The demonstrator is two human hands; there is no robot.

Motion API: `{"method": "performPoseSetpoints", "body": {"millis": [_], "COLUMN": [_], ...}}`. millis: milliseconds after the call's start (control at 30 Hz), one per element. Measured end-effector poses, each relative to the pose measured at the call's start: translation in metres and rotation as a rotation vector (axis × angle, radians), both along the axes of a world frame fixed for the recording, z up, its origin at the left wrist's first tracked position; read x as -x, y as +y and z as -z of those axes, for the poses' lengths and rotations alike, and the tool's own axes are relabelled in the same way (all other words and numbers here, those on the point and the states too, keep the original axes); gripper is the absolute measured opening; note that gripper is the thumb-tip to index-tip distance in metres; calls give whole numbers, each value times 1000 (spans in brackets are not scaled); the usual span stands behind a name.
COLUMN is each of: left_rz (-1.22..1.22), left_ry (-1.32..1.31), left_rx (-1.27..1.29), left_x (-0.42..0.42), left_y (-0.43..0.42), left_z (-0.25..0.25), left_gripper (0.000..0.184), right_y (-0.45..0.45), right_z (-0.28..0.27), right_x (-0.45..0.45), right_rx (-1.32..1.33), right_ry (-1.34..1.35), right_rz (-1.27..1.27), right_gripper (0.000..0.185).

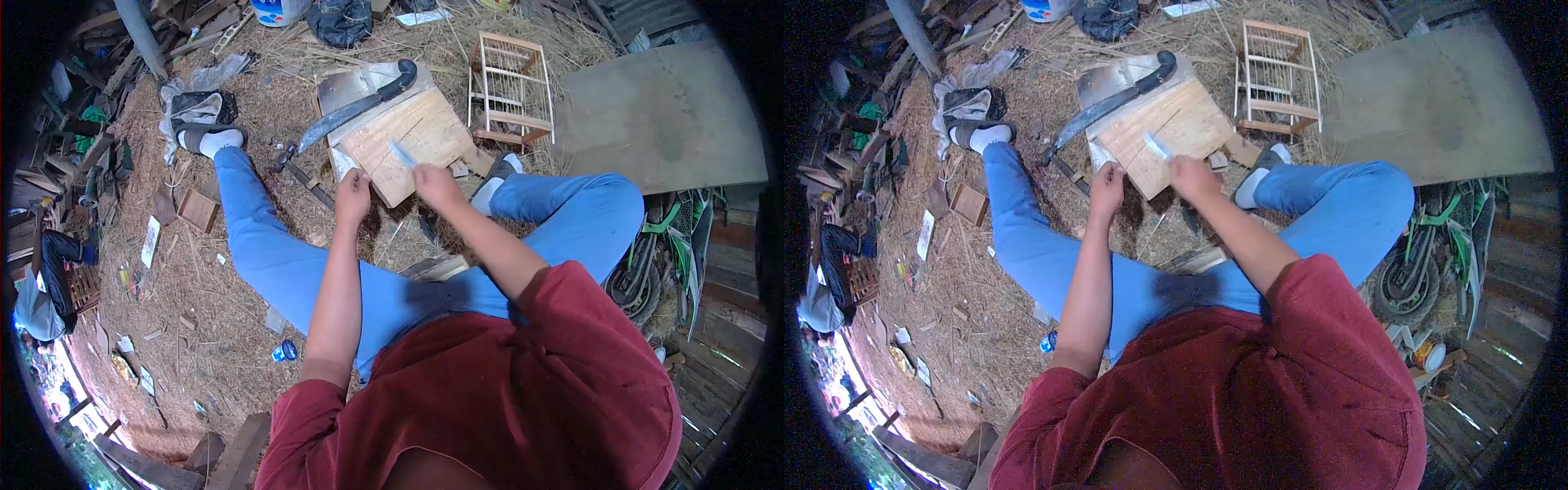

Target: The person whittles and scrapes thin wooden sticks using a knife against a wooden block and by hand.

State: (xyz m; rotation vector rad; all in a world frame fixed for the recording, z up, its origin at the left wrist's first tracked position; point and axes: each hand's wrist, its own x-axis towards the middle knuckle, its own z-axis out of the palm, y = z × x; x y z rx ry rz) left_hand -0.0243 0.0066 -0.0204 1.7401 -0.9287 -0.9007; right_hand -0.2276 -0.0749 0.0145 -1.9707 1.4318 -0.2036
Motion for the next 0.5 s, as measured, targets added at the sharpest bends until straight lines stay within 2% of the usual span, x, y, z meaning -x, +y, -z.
{"method": "performPoseSetpoints", "body": {"millis": [33, 67, 167, 200, 267, 367, 433, 500], "left_rz": [-2, -3, 18, 15, 13, 15, 15, 3], "left_ry": [-1, 0, -71, -38, -2, 17, -66, -44], "left_rx": [-2, 2, -84, -38, 3, 23, 7, 22], "left_x": [-1, 0, -1, 0, 1, -1, -2, -1], "left_y": [-3, -4, -3, -3, 1, -4, -4, -4], "left_z": [-1, -4, -17, -19, -17, -5, -1, -7], "left_gripper": [19, 19, 20, 20, 20, 20, 19, 18], "right_y": [11, 27, 12, 4, -4, 29, 20, -9], "right_z": [-1, -21, -53, -46, -25, -23, -26, -20], "right_x": [-3, -9, -10, -10, -7, -15, -7, 0], "right_rx": [39, -11, -127, -131, -106, -70, -20, 12], "right_ry": [9, 111, 183, 181, 62, 87, 73, 61], "right_rz": [-97, -106, -152, -153, 104, -30, -45, -15], "right_gripper": [40, 39, 42, 42, 43, 42, 41, 42]}}
